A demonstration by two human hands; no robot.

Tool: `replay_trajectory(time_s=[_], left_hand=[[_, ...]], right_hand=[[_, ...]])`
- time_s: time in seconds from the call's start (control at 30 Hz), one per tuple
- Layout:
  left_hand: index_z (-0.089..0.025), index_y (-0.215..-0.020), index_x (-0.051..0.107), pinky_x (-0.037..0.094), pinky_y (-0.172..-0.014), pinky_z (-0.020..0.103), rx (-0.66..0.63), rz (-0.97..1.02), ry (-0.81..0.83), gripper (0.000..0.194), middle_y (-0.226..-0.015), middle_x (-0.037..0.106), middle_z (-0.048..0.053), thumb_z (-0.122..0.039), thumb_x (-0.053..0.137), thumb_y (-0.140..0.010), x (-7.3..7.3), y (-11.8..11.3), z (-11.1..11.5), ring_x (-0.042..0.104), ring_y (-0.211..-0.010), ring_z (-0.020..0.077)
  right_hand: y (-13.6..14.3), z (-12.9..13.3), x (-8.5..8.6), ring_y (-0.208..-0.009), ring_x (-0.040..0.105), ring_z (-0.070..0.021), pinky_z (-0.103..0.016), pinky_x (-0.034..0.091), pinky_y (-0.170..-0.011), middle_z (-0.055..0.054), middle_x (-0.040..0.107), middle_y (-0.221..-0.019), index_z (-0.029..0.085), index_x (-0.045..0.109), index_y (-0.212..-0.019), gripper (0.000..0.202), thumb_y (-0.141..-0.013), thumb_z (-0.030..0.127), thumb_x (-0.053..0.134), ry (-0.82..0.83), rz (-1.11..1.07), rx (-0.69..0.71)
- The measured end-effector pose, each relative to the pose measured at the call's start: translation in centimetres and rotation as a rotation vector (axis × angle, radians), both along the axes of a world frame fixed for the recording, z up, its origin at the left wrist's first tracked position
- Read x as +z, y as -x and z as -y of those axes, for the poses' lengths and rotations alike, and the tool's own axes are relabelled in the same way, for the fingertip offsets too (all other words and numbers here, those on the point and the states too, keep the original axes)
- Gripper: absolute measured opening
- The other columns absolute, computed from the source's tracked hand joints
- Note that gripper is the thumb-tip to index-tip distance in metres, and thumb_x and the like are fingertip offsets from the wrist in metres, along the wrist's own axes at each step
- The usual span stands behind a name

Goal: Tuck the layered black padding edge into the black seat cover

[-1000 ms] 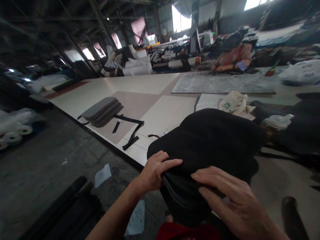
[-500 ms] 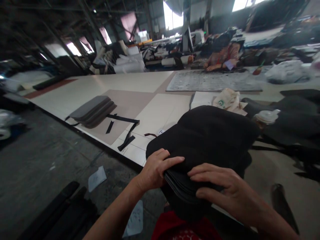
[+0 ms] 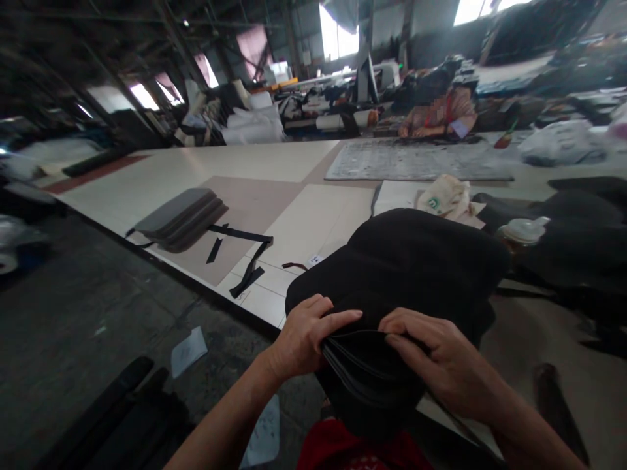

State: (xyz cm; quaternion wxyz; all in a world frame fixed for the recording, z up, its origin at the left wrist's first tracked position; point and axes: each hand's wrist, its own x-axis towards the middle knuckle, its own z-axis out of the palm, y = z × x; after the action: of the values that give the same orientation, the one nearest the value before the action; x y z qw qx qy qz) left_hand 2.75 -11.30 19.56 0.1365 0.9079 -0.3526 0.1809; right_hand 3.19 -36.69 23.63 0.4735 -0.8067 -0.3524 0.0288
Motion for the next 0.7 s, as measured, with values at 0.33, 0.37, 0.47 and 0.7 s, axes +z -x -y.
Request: replay_trajectory(time_s=[0.33,0.37,0.47,0.7], left_hand=[[-0.015,-0.141,0.041,0.047,-0.077,0.038,-0.008,0.045,0.041,0.065,-0.092,0.057,0.009,-0.03,0.058,-0.081,-0.8,0.0,-0.4,0.051,-0.083,0.0225],[-0.017,-0.139,0.045,0.047,-0.076,0.037,-0.016,0.074,0.03,0.06,-0.091,0.055,0.008,-0.03,0.058,-0.082,-0.9,0.0,-0.5,0.05,-0.082,0.022],[-0.028,-0.13,0.057,0.047,-0.075,0.034,-0.033,0.136,-0.009,0.044,-0.087,0.051,0.006,-0.032,0.057,-0.086,-1.0,0.1,-0.6,0.05,-0.08,0.0199],[-0.025,-0.125,0.062,0.048,-0.075,0.034,-0.067,0.065,0.072,0.038,-0.084,0.051,0.005,-0.035,0.055,-0.089,-0.4,-0.2,-0.3,0.05,-0.077,0.0187]], right_hand=[[-1.0,-1.1,-2.1,-0.077,0.059,-0.0145,-0.028,0.045,-0.071,-0.002,0.062,-0.083,0.019,0.058,-0.084,0.014,-0.096,0.022,0.051,-0.009,0.169,-0.277],[-1.1,-1.2,-2.2,-0.076,0.059,-0.0145,-0.028,0.045,-0.069,-0.001,0.062,-0.083,0.019,0.058,-0.083,0.013,-0.095,0.022,0.053,-0.018,0.178,-0.31],[-1.2,-1.3,-2.4,-0.075,0.059,-0.0141,-0.026,0.046,-0.065,-0.001,0.061,-0.082,0.02,0.059,-0.082,0.01,-0.092,0.021,0.059,-0.029,0.163,-0.332],[1.6,0.6,-0.4,-0.102,0.057,-0.0179,-0.03,0.05,-0.086,-0.007,0.06,-0.11,0.02,0.063,-0.104,0.022,-0.086,0.009,0.063,-0.15,0.457,-0.226]])
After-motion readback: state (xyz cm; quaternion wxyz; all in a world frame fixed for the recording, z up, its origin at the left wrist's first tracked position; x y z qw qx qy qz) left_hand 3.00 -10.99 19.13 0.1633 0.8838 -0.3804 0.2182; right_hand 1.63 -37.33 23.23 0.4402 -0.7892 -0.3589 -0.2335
